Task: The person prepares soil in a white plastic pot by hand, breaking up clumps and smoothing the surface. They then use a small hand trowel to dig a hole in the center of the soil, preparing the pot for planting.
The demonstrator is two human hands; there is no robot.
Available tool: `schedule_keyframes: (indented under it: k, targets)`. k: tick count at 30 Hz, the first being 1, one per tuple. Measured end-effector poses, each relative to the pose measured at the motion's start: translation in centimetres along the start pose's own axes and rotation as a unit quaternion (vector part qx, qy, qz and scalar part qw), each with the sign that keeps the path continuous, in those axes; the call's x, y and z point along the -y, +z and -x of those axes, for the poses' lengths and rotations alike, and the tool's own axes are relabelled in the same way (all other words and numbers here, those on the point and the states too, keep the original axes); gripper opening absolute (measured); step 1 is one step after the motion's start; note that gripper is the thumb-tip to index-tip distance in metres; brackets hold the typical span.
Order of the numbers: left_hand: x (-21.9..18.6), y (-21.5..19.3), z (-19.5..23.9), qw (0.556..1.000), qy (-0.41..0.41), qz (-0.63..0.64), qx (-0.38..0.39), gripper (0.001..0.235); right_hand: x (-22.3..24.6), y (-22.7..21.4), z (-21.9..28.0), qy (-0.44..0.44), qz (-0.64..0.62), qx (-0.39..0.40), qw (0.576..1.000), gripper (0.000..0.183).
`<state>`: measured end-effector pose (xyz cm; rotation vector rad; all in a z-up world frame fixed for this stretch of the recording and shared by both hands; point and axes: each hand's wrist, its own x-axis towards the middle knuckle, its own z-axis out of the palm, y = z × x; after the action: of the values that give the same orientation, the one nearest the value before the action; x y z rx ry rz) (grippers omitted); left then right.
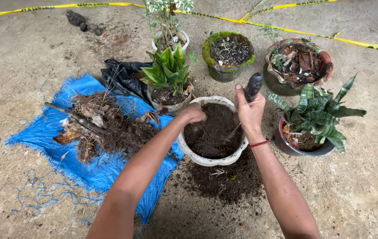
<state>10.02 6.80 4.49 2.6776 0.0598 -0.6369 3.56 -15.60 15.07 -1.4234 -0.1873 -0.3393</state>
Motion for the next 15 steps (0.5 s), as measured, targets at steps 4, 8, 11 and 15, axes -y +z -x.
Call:
schedule_keyframes:
  k: [4, 8, 11, 15]
  targets:
    - [-0.1, 2.5, 2.1, 0.997, -0.014, -0.012, 0.073, 0.046, -2.1, -0.4, 0.7, 0.015, 0.086, 0.016, 0.996, 0.042]
    - [-2.5, 7.9, 4.8, 0.998, -0.007, -0.058, 0.015, 0.066, -5.4, 0.1, 2.0, 0.062, 0.078, 0.01, 0.995, 0.037]
    - [-3.0, 10.2, 3.3, 0.996, 0.007, -0.08, -0.033, 0.037, -6.6, 0.0, 3.0, 0.057, 0.05, -0.011, 0.997, 0.035]
    - [-4.0, 10.1, 2.1, 1.0, -0.007, -0.008, 0.022, 0.03, -5.4, -0.9, 2.6, 0.048, 0.003, -0.027, 0.998, 0.032]
